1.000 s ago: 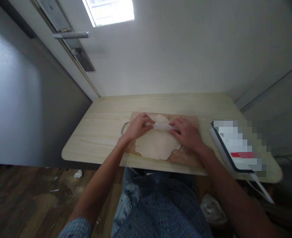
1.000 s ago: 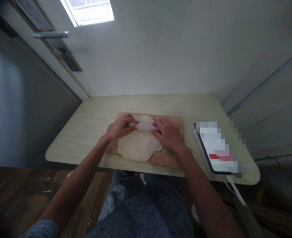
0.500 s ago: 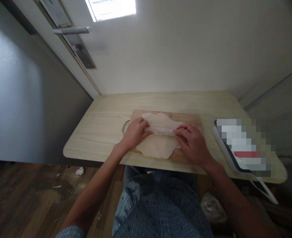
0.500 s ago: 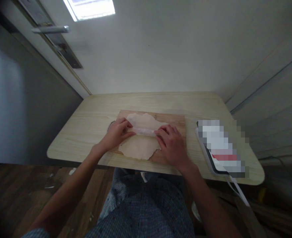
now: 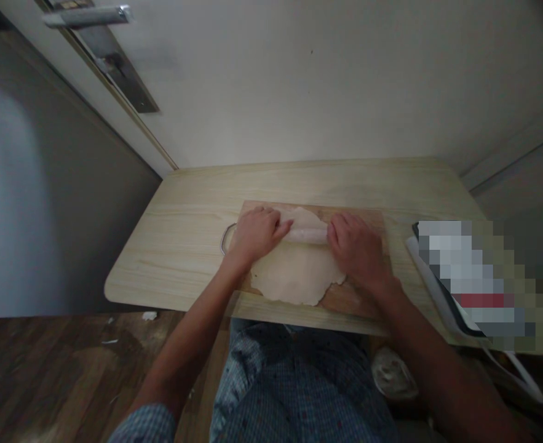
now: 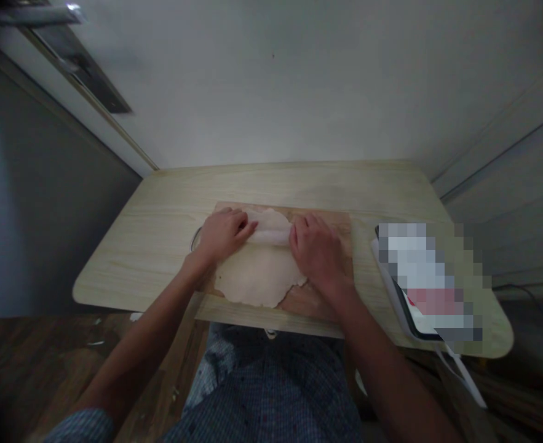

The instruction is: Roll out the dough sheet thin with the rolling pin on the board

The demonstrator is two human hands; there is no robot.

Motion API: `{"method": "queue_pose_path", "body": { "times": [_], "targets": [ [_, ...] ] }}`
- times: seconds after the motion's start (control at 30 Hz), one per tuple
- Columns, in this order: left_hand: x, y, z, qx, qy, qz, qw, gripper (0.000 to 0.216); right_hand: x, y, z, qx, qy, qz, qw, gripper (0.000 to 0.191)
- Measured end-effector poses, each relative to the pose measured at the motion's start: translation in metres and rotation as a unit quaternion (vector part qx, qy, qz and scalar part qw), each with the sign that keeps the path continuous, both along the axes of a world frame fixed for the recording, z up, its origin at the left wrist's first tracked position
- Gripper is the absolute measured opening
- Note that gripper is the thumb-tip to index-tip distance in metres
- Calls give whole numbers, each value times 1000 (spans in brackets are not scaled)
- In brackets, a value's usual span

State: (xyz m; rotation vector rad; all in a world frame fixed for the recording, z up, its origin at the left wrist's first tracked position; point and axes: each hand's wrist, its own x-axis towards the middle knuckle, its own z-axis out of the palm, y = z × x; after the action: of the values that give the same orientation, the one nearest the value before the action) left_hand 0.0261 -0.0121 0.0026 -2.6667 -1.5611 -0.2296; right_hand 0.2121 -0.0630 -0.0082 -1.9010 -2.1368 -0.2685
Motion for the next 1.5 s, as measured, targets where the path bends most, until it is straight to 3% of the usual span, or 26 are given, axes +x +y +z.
{"method": "queue_pose_path", "body": {
  "times": [0.27,0.4,0.67,0.77,0.87,1.0,1.1,1.17,1.3,1.4,1.5],
  "targets": [
    [8,28,6,-75,17,27,997,56,0,29,9,-102,14,-43,994,38],
    [9,28,6,-72,22,28,997,53,-2,30,9,-108,27,-52,992,40],
    [1,-44,3,32,46,31,998,36,3,-28,1,6,99,36,994,19],
    [2,-55,1,46,43,56,996,33,6,-32,-1,12,118,54,991,19],
    [8,-36,1,43,32,75,996,35,6,-10,1,3,83,9,997,24],
    [16,16,1,-25,12,105,994,37,4,35,8,-47,46,-56,996,29],
    [20,44,-1,-71,-16,133,988,37,4,57,12,-79,39,-70,994,30],
    [20,49,-1,-84,-21,141,986,38,5,61,12,-87,39,-69,993,31],
    [18,24,3,-40,2,97,994,40,4,38,8,-42,42,-47,997,32],
    [11,-17,4,28,10,51,998,36,2,0,3,-3,44,-8,999,31],
    [2,-58,0,29,3,25,999,35,1,-42,-3,2,43,67,997,32]
  ]
}}
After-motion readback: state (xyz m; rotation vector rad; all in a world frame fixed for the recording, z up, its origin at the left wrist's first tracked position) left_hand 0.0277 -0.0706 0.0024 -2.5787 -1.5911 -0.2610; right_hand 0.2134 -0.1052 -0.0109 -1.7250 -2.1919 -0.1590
